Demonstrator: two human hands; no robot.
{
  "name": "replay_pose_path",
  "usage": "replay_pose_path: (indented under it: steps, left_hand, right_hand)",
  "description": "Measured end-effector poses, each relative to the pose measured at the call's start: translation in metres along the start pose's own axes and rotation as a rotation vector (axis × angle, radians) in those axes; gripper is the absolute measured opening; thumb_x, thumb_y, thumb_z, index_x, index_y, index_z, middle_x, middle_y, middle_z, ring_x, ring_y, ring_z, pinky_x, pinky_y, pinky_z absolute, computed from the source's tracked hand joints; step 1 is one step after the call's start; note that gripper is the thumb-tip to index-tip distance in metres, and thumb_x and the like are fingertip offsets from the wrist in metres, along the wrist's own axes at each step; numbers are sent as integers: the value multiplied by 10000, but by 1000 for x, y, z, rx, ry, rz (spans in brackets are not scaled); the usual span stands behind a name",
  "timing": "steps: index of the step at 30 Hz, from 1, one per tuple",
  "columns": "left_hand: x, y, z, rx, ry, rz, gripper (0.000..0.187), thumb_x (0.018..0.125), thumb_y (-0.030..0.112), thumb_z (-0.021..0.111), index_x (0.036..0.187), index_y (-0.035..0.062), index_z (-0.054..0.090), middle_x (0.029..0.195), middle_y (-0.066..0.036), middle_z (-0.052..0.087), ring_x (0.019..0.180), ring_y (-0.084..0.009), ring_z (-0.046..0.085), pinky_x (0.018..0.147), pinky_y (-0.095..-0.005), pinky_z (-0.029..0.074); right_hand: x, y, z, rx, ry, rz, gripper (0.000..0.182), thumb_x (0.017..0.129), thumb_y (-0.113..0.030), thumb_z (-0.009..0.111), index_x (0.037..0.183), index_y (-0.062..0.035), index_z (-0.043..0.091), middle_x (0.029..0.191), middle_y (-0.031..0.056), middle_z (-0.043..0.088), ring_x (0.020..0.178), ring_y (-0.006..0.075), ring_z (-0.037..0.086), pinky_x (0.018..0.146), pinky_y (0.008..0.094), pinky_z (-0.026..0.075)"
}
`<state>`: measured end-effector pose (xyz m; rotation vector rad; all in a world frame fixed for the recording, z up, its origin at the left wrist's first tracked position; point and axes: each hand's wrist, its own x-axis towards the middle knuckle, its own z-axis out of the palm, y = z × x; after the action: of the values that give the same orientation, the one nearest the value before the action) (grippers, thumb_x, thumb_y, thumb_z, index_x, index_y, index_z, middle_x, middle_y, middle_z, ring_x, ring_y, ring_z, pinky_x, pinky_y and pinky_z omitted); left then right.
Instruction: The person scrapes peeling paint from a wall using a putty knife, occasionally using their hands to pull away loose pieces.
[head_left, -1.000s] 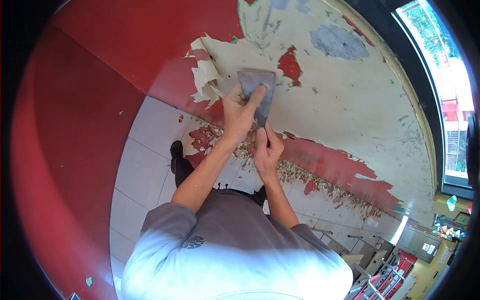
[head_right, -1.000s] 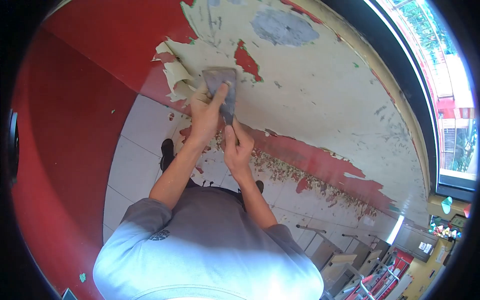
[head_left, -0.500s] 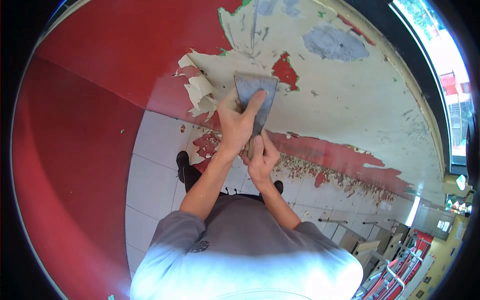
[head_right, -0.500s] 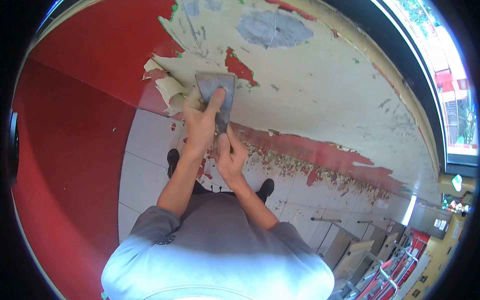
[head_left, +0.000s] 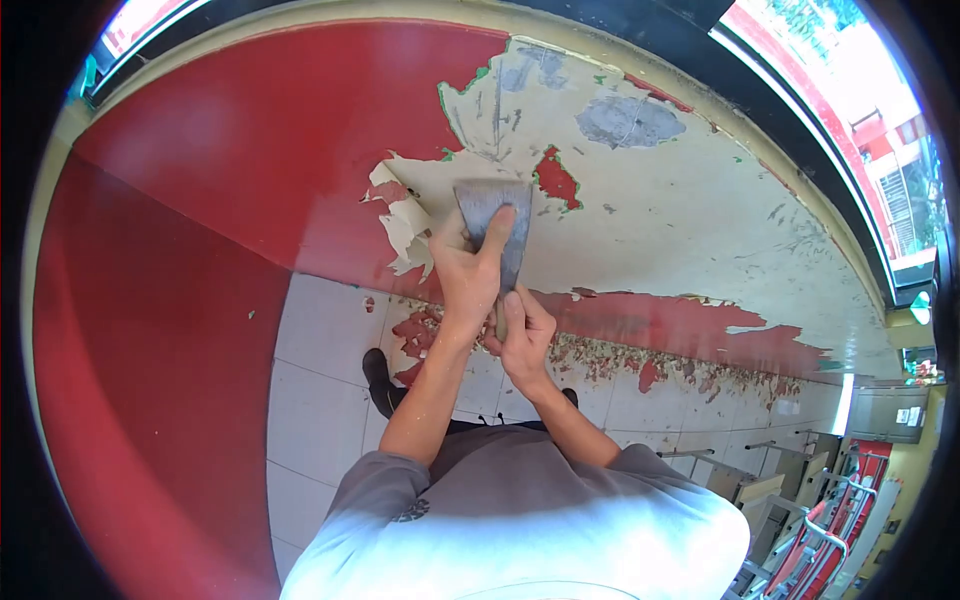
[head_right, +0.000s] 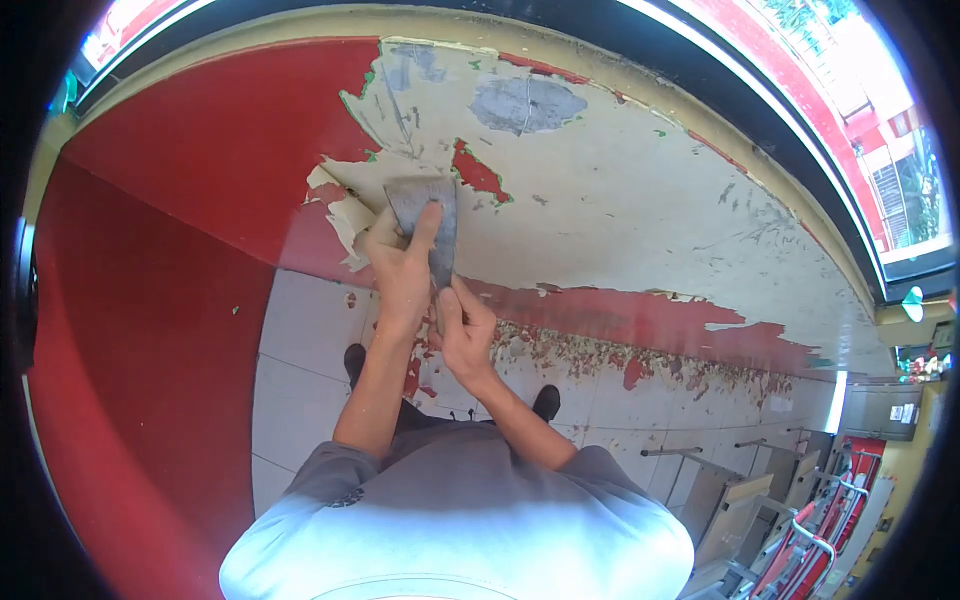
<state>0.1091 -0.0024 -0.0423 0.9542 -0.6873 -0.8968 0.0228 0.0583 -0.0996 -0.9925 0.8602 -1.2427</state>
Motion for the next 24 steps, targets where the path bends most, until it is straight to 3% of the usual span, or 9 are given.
replay_pose_path:
  steps: [1,3,7,11,16,18,20,24]
  left_hand:
    - [-1,2,-1,-5,7,-5,146,883,116,684,901,-19,629,745,11,618,621,-36,504,528,-219,399]
    - [-1,14,-6,54,-54,-130,181,899,119,661,995,-34,640,866,-29,651,751,-59,553,651,-214,444]
    - [-4,-2,-5,83,-28,-8,184,897,115,663,1002,-35,646,871,-21,657,753,-61,560,664,-225,454]
    - [-4,7,-3,85,-29,-36,183,899,113,659,1000,-39,644,867,-19,655,746,-60,554,663,-228,455]
    - [-5,-3,-2,203,-27,86,189,897,133,669,985,-31,638,837,-14,644,705,-50,527,628,-227,440]
    - [-8,7,2,168,-1,44,166,890,128,677,933,-28,639,780,-1,630,656,-43,503,574,-223,414]
    - [-2,10,6,120,11,57,153,882,122,684,880,-25,639,723,11,616,607,-36,479,520,-219,388]
    - [-3,5,10,92,22,72,152,879,129,692,883,-15,644,727,15,616,603,-32,480,512,-215,383]
  right_hand:
    - [3,-3,7,-6,10,-35,349,1023,-174,423,1293,26,514,645,-9,486,453,42,385,395,206,319]
    - [-4,0,9,1,23,-66,359,1030,-215,408,1242,48,530,652,18,505,418,55,401,366,213,310]
    - [-2,3,6,1,-3,-63,347,1032,-220,400,1209,45,539,655,24,515,413,55,399,363,209,300]
    - [0,6,14,36,59,-86,331,1032,-227,401,1148,39,559,639,14,502,414,55,399,359,210,289]
    - [4,8,5,31,45,-50,331,1030,-223,411,1184,29,561,613,-5,484,422,48,393,362,209,292]
    - [-5,17,3,-13,50,-58,335,1029,-223,414,1200,25,561,609,-8,482,425,45,389,363,209,293]
    - [4,27,4,-182,70,-205,348,1028,-222,417,1225,30,555,621,-9,489,429,42,383,370,205,294]
    - [4,13,1,73,18,-45,359,1028,-226,422,1244,30,552,634,-8,499,430,43,379,374,207,301]
